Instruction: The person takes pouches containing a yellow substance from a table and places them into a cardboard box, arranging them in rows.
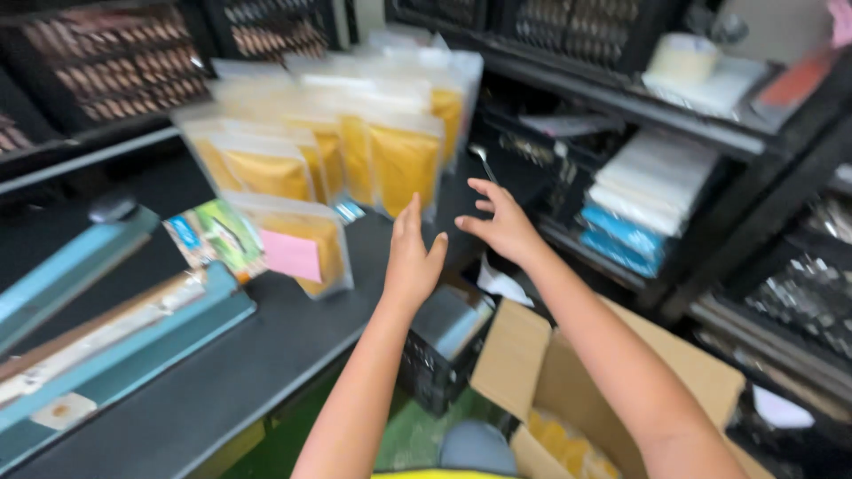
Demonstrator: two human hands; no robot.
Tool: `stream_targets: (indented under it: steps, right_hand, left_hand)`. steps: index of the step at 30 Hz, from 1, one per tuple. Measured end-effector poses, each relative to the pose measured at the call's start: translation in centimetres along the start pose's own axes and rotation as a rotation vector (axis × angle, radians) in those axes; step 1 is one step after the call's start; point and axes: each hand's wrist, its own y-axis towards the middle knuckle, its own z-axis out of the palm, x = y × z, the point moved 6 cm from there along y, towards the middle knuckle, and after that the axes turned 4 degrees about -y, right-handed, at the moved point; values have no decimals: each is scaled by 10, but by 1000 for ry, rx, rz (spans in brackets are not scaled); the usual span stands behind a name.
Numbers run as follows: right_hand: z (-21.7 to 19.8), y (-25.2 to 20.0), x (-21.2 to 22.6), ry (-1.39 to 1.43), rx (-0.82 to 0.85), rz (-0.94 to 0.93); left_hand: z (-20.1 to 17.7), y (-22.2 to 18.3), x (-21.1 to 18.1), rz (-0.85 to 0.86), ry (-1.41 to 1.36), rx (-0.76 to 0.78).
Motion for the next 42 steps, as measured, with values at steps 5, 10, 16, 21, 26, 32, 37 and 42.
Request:
stream_targets:
  steps: [5, 10, 16, 21, 26, 32, 37, 42]
  right_hand:
    - [20, 27, 25, 15, -40, 31]
    - [62, 61, -23, 121, -53, 98]
    - [96, 82, -23, 147, -73, 124]
    - [119, 100, -29, 314, -76, 195]
    - [127, 108, -18, 332, -94, 201]
    - [138, 113, -14, 193, -137, 115]
    - [140, 105, 9, 163, -352, -42]
    - [148, 109, -11, 244, -284, -4]
  left_hand:
    - [-24, 27, 28, -89, 17, -83]
    - [-23, 45, 70, -143, -47, -167]
    - [-19, 64, 111, -252, -71, -268]
    - [-20, 75, 137, -181, -122, -376]
    - [-20, 78, 155, -96, -142, -486]
    - [-24, 73, 167, -89, -189, -615]
    - [-24, 75, 186, -150, -300, -703]
    - [-24, 77, 190, -185, -278, -705]
